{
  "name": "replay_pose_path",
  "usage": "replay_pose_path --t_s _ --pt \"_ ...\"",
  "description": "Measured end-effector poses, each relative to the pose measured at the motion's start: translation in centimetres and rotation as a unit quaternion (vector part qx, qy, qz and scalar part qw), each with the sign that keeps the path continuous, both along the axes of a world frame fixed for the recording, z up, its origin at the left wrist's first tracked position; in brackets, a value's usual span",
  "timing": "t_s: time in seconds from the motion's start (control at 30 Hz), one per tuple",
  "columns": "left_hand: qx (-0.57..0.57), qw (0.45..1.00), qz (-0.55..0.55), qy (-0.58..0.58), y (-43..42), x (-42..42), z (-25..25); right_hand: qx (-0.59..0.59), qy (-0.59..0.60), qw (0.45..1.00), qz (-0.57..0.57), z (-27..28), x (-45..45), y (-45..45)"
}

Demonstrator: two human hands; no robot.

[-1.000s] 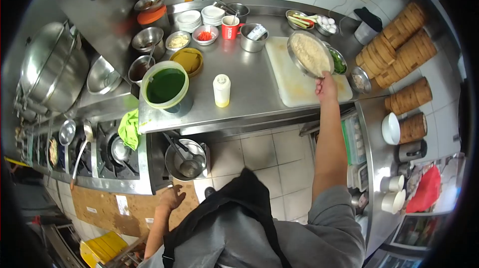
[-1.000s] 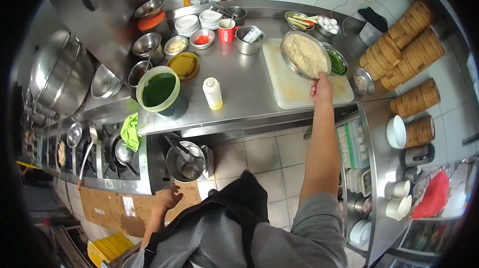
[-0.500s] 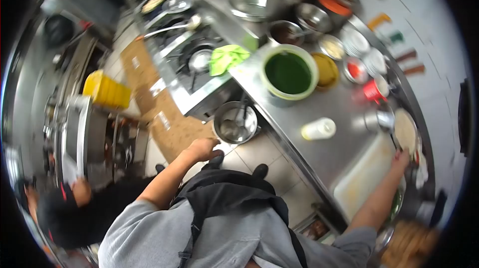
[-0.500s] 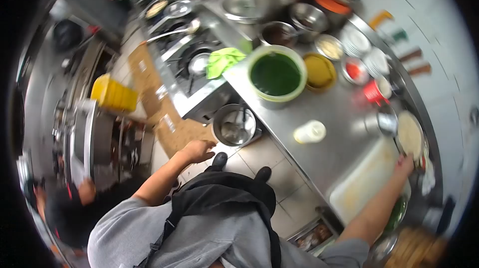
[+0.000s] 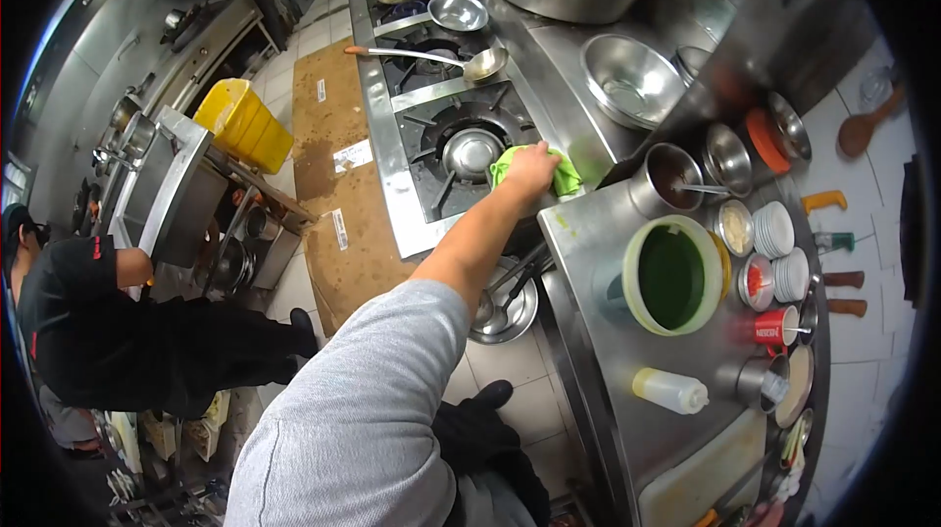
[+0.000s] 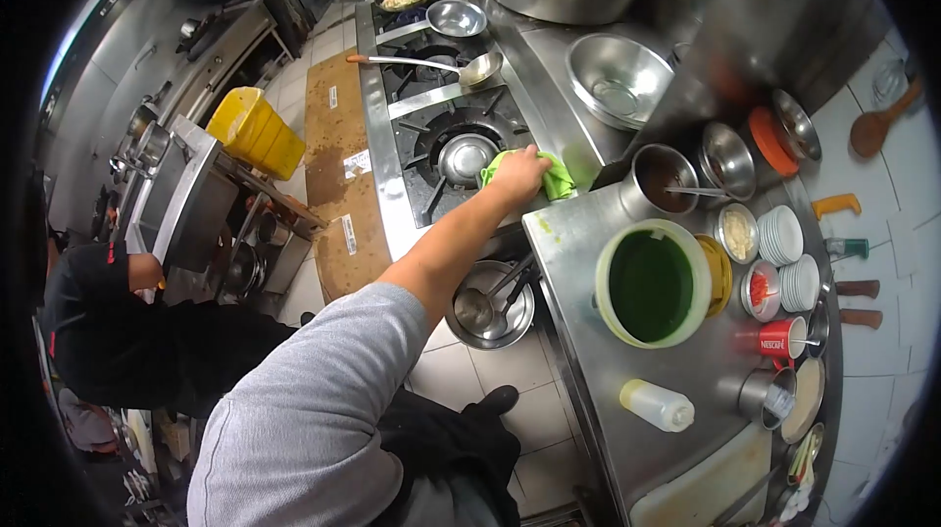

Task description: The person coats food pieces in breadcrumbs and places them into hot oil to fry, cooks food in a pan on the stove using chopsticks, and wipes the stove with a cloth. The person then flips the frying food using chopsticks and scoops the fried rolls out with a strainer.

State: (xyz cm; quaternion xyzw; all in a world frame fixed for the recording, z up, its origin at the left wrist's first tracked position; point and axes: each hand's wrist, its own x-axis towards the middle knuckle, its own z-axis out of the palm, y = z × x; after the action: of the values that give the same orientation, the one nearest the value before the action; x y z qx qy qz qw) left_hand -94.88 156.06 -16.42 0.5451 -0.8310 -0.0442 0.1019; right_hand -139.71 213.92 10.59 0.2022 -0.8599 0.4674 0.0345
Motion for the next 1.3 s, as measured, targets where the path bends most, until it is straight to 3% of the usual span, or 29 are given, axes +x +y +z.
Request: replay_pose_path --t_s 0.03,0.1,0.17,0.2,0.23,0.27,0.3,0.33,0.4,0.43,0.47,0.5,0.53,0.57,0.6,0.63,0.67,0.7,0.73,0.8,0.83,0.87,0.93,0.97,1.0,1.07,1.13,1.2,1.3 --pt "0.037 0.999 -0.005 0.011 -1.6 0.4 -0.2 0.002 0.007 1.0 0.001 0.4 3.4 0.5" --pt "-0.005 0.983 0.004 0.185 -2.0 2.9 1.0 -0.068 -0.196 0.957 0.201 1.1 9.8 2.1" --pt "0.011 0.965 -0.043 0.259 -0.3 7.0 5.9 0.186 -0.201 0.936 0.22 2.8 20.9 -3.6" --pt "0.018 0.958 -0.088 0.274 1.2 9.5 7.9 0.429 -0.087 0.805 0.401 1.0 22.8 -6.3" --pt "0.015 0.94 -0.137 0.312 2.8 11.8 9.3 0.249 -0.301 0.87 0.301 2.0 32.2 -12.1" --pt "0.017 0.919 -0.187 0.348 4.9 13.8 10.2 0.101 -0.297 0.853 0.418 -9.9 31.0 -12.2" --pt "0.032 0.909 -0.197 0.367 7.8 15.7 11.5 0.05 -0.322 0.887 0.327 -11.7 37.5 -17.3" --pt "0.047 0.898 -0.206 0.385 10.4 17.4 12.5 -0.01 -0.35 0.865 0.359 -12.4 42.4 -21.6" --pt "0.143 0.885 -0.218 0.386 14.5 19.7 11.9 -0.182 -0.616 0.69 0.335 -19.0 47.2 -28.1" --pt "0.215 0.875 -0.24 0.36 15.7 21.5 12.3 -0.228 -0.615 0.681 0.328 -20.1 51.2 -31.7" --pt "0.286 0.861 -0.26 0.331 16.2 23.7 12.9 -0.198 -0.528 0.775 0.284 -22.8 52.9 -35.3" --pt "0.248 0.857 -0.26 0.37 15.5 26.1 13.4 -0.231 -0.494 0.784 0.298 -19.2 54.9 -38.3" --pt "0.213 0.848 -0.258 0.41 15.1 28.6 13.5 -0.243 -0.371 0.844 0.302 -21.1 53.4 -42.0" --pt "0.14 0.884 -0.243 0.374 13.9 31.8 14.9 -0.115 -0.084 0.917 0.373 -25.6 46.8 -45.8" --pt "0.114 0.914 -0.194 0.337 13.0 35.0 15.6 0.095 0.061 0.924 0.365 -23.0 43.2 -48.4" --pt "0.145 0.924 -0.16 0.317 11.5 38.6 16.9 0.307 0.051 0.917 0.249 -15.6 45.5 -49.4" --pt "0.117 0.942 -0.125 0.29 10.0 41.9 16.0 0.271 0.233 0.913 0.194 -20.9 39.2 -51.6" --pt "0.074 0.962 -0.101 0.243 9.0 45.4 15.1 0.21 0.304 0.906 0.206 -18.7 39.9 -52.4" --pt "0.12 0.971 -0.067 0.196 7.8 49.0 14.8 0.145 0.374 0.89 0.217 -14.7 40.7 -53.1" --pt "0.194 0.967 0.022 0.164 6.0 55.0 14.0 0.227 0.073 0.929 0.283 -5.8 48.3 -53.5" --pt "0.208 0.964 0.061 0.156 4.5 56.9 13.5 0.024 -0.051 0.954 0.296 -9.5 48.7 -55.0" --pt "0.224 0.958 0.098 0.148 3.1 58.4 13.1 -0.092 0.022 0.914 0.395 -11.8 50.3 -56.3" --pt "0.216 0.962 0.102 0.134 -0.4 61.0 12.5 -0.051 0.09 0.893 0.439 -15.8 55.6 -61.1" --pt "0.205 0.965 0.101 0.124 -2.4 61.9 12.1 -0.022 0.001 0.882 0.472 -15.2 60.0 -62.9" --pt "0.206 0.966 0.104 0.121 -4.5 63.0 12.0 0.004 -0.088 0.861 0.501 -14.4 64.7 -65.1" --pt "0.214 0.962 0.097 0.137 -8.2 65.3 12.1 -0.061 -0.192 0.757 0.622 -19.2 70.4 -71.6" --pt "0.228 0.961 0.121 0.096 -10.6 67.9 11.3 0.092 -0.386 0.661 0.637 -21.6 77.1 -78.3" --pt "0.271 0.954 0.126 -0.023 -12.6 71.0 10.9 0.101 -0.489 0.585 0.639 -20.1 85.5 -84.6" --pt "0.33 0.925 0.191 -0.007 -15.6 74.7 11.1 0.051 -0.571 0.572 0.587 -23.1 94.4 -95.7"
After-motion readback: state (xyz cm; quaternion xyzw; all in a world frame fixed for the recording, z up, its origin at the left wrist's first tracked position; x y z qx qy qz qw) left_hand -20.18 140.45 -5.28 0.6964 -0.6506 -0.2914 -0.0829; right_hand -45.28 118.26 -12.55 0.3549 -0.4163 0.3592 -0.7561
